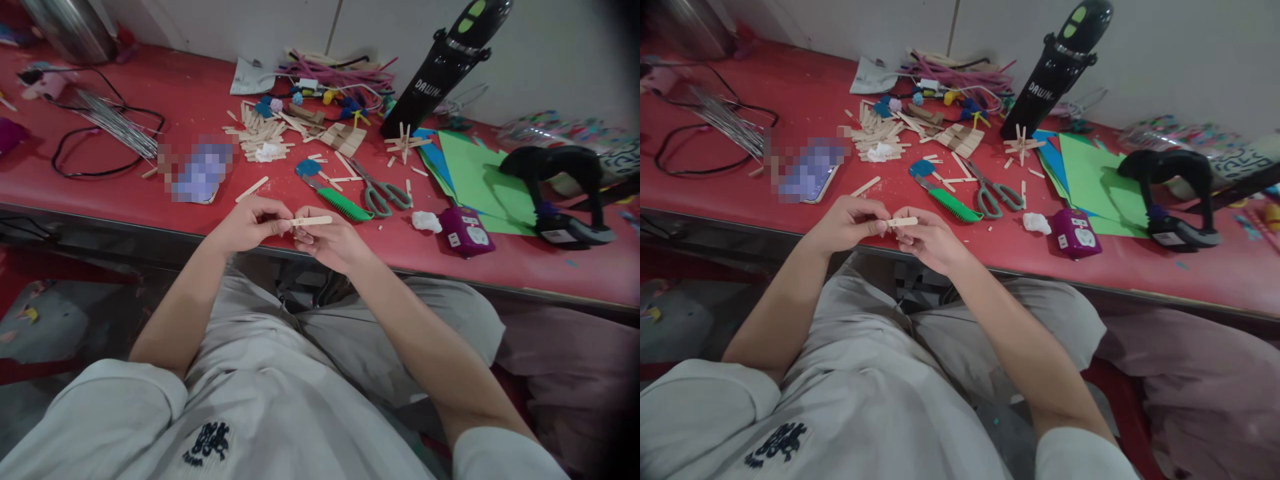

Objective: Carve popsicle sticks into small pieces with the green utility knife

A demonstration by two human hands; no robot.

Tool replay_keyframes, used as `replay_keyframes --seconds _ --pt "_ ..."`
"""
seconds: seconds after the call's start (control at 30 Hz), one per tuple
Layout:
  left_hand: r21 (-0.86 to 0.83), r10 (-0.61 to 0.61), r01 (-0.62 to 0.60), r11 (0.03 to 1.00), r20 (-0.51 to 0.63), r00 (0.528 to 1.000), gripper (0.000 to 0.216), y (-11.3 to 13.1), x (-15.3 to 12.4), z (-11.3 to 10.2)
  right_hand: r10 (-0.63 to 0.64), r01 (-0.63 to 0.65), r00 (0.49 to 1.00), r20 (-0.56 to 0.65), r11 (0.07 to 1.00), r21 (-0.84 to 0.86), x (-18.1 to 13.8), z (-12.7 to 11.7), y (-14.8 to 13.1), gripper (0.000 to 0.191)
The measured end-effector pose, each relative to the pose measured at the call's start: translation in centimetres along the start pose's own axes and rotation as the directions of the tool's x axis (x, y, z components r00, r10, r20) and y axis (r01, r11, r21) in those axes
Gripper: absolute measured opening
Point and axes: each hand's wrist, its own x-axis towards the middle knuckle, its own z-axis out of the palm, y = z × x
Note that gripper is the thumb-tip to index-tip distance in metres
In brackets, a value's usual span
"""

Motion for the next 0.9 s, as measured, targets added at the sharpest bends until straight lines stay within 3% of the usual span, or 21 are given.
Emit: replay_keyframes --seconds 0.27,0.5,0.73,0.9 --pt "-0.079 -0.005 0.003 0.997 -0.023 1.000 0.025 0.0 0.0 0.1 -0.020 0.021 0.997 -0.073 1.000 0.009 -0.1 0.9 -0.2 0.016" --pt "-0.173 -0.113 0.109 0.979 -0.015 0.993 0.027 0.8 0.1 0.0 -0.174 0.146 0.983 -0.060 0.935 -0.322 -0.1 -0.1 -1.2 0.017" --pt "-0.177 -0.159 0.152 0.972 -0.023 0.987 0.025 0.8 0.1 -0.1 -0.226 0.185 0.972 -0.061 0.902 -0.391 0.0 -1.0 -0.8 0.013" --pt "-0.146 -0.177 0.174 0.974 -0.012 0.984 0.025 0.7 0.0 -0.3 -0.285 0.235 0.958 -0.026 0.835 -0.497 0.2 -1.4 -0.6 0.020"
